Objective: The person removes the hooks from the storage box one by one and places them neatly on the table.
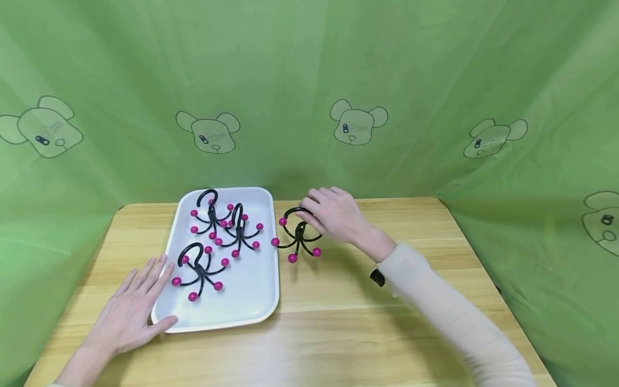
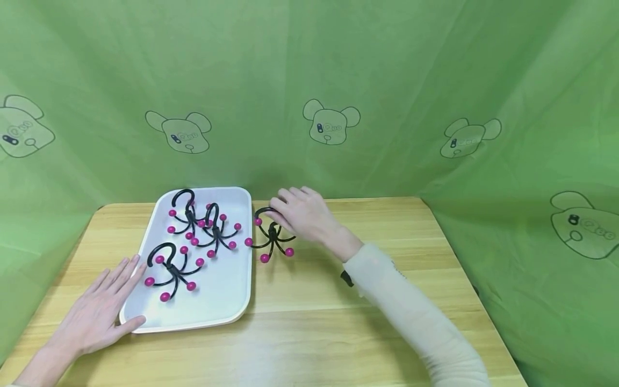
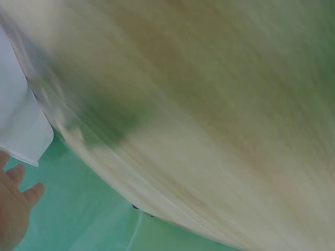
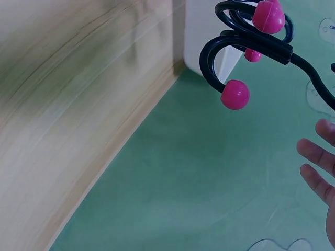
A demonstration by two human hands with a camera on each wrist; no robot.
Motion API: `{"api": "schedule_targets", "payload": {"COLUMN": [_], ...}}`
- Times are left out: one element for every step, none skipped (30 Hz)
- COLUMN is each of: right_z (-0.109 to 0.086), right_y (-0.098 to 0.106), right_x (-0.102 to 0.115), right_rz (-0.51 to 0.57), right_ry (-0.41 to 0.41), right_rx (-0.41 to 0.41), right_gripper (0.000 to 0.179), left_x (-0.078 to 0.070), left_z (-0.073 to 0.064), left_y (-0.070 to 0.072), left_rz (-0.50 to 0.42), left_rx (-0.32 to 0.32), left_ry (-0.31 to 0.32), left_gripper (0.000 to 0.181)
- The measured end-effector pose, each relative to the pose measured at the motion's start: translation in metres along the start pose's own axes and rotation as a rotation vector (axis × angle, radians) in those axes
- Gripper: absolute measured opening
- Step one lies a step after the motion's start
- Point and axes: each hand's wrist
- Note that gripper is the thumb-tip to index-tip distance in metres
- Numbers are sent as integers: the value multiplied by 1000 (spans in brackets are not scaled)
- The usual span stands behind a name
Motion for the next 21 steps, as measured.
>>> {"api": "schedule_targets", "payload": {"right_z": [-1,-1,-1,-2,-2,-3,-4,-4,-5,-6,-7,-8,-9,-10,-11,-12,-12,-13,-13,-14,-14], "right_y": [-2,-4,-6,-9,-11,-13,-16,-19,-21,-24,-27,-30,-33,-35,-38,-41,-44,-46,-49,-51,-53], "right_x": [-2,-5,-7,-9,-12,-14,-16,-18,-21,-23,-26,-28,-31,-33,-36,-38,-41,-43,-45,-48,-50], "right_rz": [0,-2,-4,-6,-7,-6,-4,-1,2,4,8,11,13,16,14,13,14,12,12,13,14], "right_ry": [-4,-9,-14,-18,-23,-30,-38,-48,-59,-70,-81,-93,-104,-116,-125,-135,-145,-155,-162,-169,-175], "right_rx": [4,9,14,18,24,33,41,48,59,70,81,92,103,116,129,142,154,166,178,188,198], "right_gripper": [26,26,26,27,27,28,28,29,29,29,29,29,29,29,29,29,29,29,30,30,31], "left_x": [0,0,0,1,1,1,1,1,1,1,1,1,1,1,1,1,1,1,1,2,2], "left_z": [0,0,0,0,0,0,0,-1,-1,-1,-1,-1,-1,-1,-1,-1,-1,-1,-1,-1,-1], "left_y": [0,0,0,0,0,0,-1,-1,-1,-1,-1,-2,-2,-2,-2,-2,-2,-2,-2,-2,-2], "left_rz": [1,1,2,2,1,0,-1,-2,-3,-3,-4,-4,-4,-4,-4,-5,-6,-7,-9,-10,-10], "left_rx": [0,-1,-1,0,0,-1,-1,-3,-3,-3,-4,-5,-6,-6,-6,-7,-8,-9,-11,-11,-11], "left_ry": [0,-1,-1,0,0,0,-1,-1,-2,-3,-4,-5,-6,-6,-6,-5,-5,-3,-2,-1,0], "left_gripper": [113,112,112,112,113,112,112,112,112,112,112,112,112,112,112,112,112,112,112,112,112]}}
Point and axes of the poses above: each hand's wrist, its own z-axis towards the middle knuckle, its own y-axis out of the back of the hand, x = y × z, and after that the axes turned 8 degrees about -y, right-handed
